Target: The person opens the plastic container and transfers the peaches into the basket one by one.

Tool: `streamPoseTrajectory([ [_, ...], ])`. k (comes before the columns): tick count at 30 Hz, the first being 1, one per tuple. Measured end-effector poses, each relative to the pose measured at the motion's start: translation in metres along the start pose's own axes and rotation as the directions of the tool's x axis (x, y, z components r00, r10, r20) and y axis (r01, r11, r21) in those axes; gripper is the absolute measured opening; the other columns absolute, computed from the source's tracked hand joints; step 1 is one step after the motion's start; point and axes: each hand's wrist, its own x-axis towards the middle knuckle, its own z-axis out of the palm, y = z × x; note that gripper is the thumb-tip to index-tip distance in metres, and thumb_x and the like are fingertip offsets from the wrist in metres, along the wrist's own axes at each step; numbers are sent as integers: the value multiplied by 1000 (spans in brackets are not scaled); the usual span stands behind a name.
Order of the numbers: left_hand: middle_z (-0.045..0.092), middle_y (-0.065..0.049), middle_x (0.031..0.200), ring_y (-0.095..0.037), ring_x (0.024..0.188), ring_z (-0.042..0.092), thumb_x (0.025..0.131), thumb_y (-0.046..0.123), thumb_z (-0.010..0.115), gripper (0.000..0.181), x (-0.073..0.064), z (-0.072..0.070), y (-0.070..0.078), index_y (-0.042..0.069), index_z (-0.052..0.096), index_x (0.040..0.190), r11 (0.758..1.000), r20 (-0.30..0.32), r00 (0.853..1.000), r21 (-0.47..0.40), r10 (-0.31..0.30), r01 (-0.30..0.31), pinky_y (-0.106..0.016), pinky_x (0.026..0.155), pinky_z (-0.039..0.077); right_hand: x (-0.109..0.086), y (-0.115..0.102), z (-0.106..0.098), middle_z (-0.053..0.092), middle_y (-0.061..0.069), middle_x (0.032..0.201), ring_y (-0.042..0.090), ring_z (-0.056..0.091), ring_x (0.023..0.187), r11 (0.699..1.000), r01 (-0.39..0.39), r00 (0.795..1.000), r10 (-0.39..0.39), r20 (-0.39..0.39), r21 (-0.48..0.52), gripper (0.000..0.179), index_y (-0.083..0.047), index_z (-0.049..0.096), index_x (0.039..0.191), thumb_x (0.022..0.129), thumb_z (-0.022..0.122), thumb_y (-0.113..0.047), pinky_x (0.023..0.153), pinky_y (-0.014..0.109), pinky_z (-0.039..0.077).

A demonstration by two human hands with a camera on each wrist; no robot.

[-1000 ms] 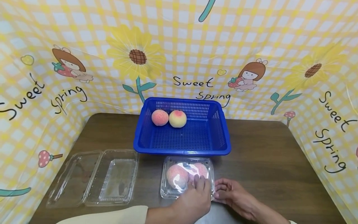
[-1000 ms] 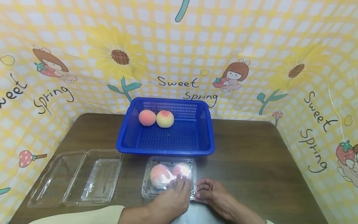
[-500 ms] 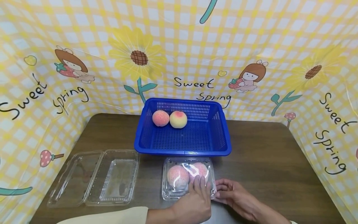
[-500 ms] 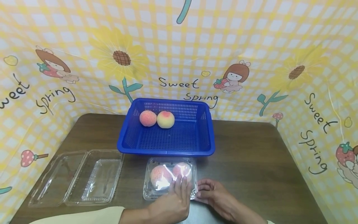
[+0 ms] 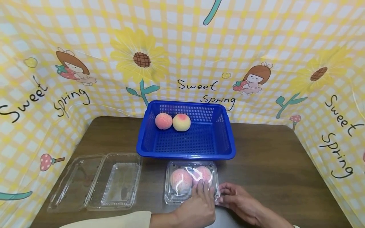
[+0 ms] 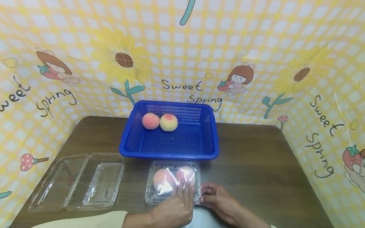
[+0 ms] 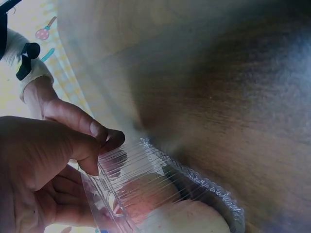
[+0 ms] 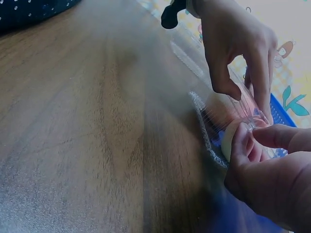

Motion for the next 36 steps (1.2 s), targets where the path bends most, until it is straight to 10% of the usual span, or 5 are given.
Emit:
streamPoseTrajectory([
  [25,77,-20,105,-34,94,77,95,2,18,63,0,-1,2,3,77,114,1000,-22,1000,21,-5,6,-41,73,67,-2,9,-3,64,3,115,12,63,109,999,49,998,-49,40,-3,34,3,50,128,96,60,2,105,29,56],
  [36,77,-21,105,-35,95,76,97,5,17,63,-3,0,1,1,77,114,1000,-55,998,-19,-15,14,-45,76,66,-5,19,-2,68,6,120,16,67,115,985,81,995,-89,46,154,32,3,52,131,99,54,7,110,35,53],
])
